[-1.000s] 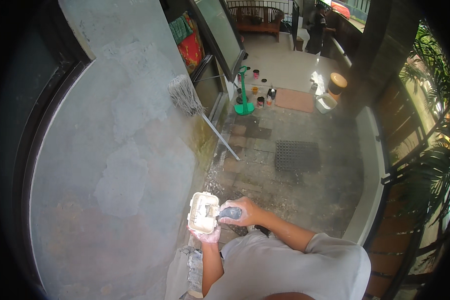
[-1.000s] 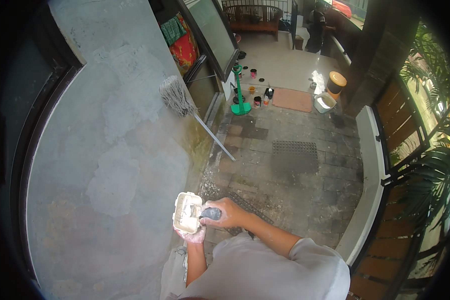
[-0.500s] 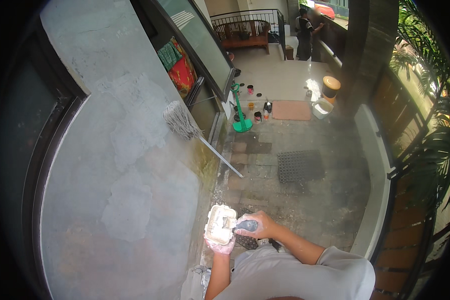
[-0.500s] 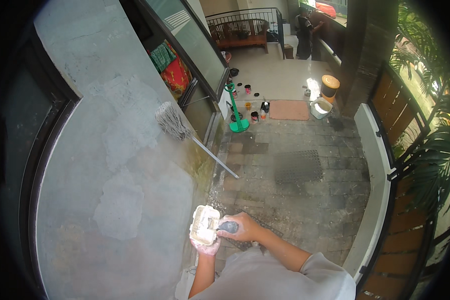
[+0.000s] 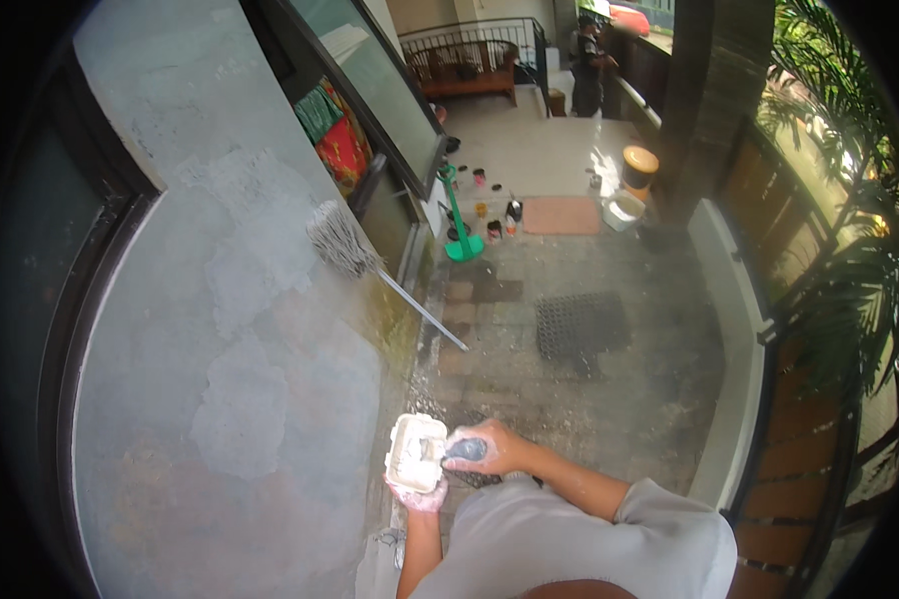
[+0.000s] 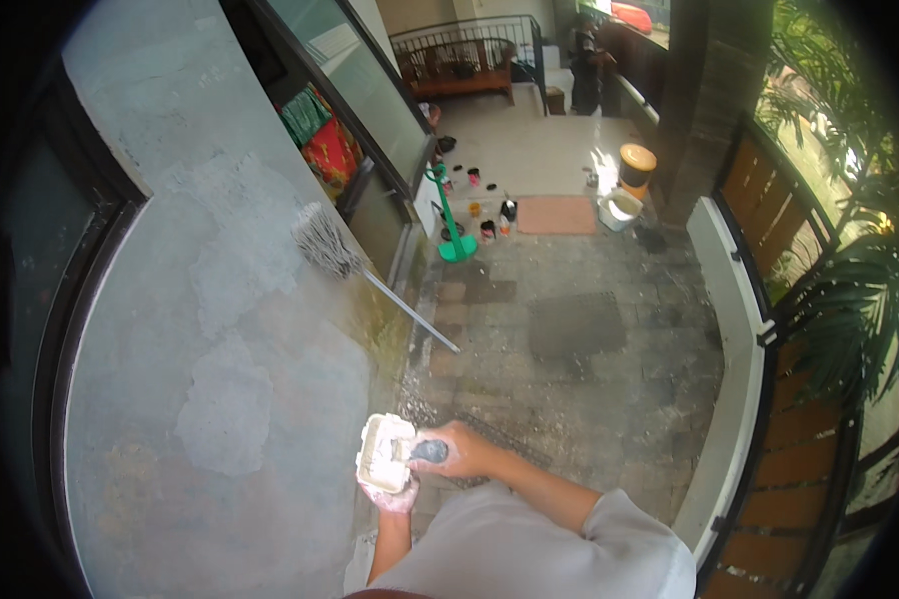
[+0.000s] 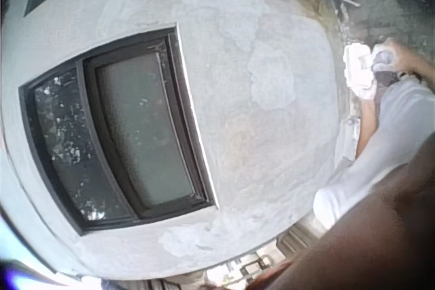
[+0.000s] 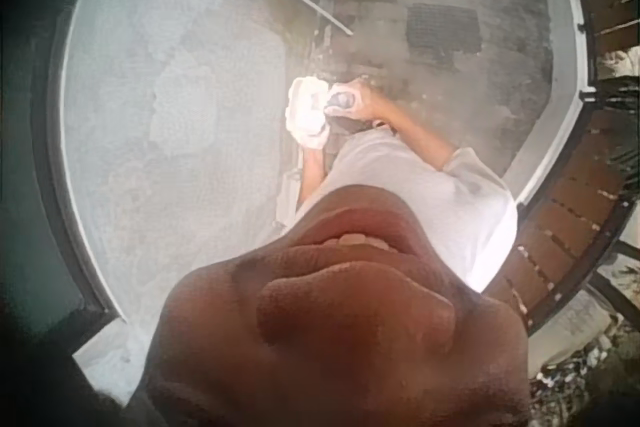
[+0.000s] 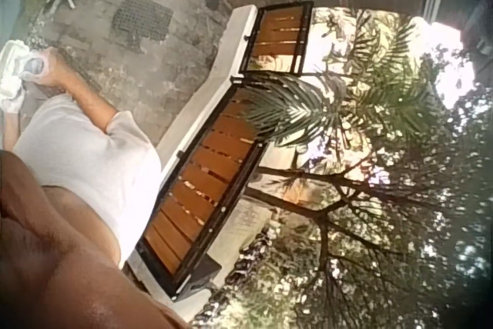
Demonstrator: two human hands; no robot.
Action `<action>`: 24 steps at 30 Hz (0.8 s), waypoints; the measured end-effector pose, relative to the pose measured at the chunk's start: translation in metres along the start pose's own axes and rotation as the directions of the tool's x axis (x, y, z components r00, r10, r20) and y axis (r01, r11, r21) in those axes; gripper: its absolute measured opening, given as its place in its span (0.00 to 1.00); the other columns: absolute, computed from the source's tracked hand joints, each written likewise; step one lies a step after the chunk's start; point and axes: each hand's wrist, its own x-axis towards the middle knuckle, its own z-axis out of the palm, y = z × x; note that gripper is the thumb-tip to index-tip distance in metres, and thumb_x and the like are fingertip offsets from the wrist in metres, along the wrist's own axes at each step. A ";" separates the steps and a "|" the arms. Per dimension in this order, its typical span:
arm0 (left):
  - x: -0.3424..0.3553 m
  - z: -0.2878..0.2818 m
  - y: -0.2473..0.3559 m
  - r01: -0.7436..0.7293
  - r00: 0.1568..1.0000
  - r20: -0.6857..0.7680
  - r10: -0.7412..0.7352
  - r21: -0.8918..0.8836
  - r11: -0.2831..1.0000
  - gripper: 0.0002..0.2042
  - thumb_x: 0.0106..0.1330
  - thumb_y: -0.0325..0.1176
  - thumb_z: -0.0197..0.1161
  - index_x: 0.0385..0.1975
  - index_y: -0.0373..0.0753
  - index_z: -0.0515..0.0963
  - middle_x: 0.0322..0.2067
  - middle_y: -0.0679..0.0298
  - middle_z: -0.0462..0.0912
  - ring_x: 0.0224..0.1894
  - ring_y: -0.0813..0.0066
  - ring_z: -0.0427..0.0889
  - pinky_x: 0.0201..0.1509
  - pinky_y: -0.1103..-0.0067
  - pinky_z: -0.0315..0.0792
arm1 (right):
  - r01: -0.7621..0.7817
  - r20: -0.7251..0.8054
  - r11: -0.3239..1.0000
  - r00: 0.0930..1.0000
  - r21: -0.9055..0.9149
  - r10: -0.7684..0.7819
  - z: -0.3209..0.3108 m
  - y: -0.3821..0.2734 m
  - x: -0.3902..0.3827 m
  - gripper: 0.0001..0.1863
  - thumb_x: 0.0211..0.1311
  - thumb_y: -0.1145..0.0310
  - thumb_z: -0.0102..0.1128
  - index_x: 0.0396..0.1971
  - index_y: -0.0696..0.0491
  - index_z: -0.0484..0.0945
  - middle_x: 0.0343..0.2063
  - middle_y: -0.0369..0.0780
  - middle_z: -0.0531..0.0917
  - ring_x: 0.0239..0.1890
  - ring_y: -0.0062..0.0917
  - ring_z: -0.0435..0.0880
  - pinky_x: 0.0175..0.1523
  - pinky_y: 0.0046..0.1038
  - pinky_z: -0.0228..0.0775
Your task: The person applies wall compound from a plastic container onto a concrete wall using a putty knife.
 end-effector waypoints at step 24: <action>-0.026 0.010 -0.004 -0.119 0.992 -0.015 0.122 0.133 0.984 0.48 0.49 0.67 0.66 0.69 0.49 0.62 0.66 0.61 0.68 0.67 0.55 0.68 0.65 0.54 0.68 | -0.058 0.137 0.984 0.987 -0.171 0.082 0.015 -0.019 -0.019 0.37 0.49 0.53 0.77 0.58 0.51 0.72 0.38 0.46 0.84 0.39 0.42 0.84 0.45 0.35 0.75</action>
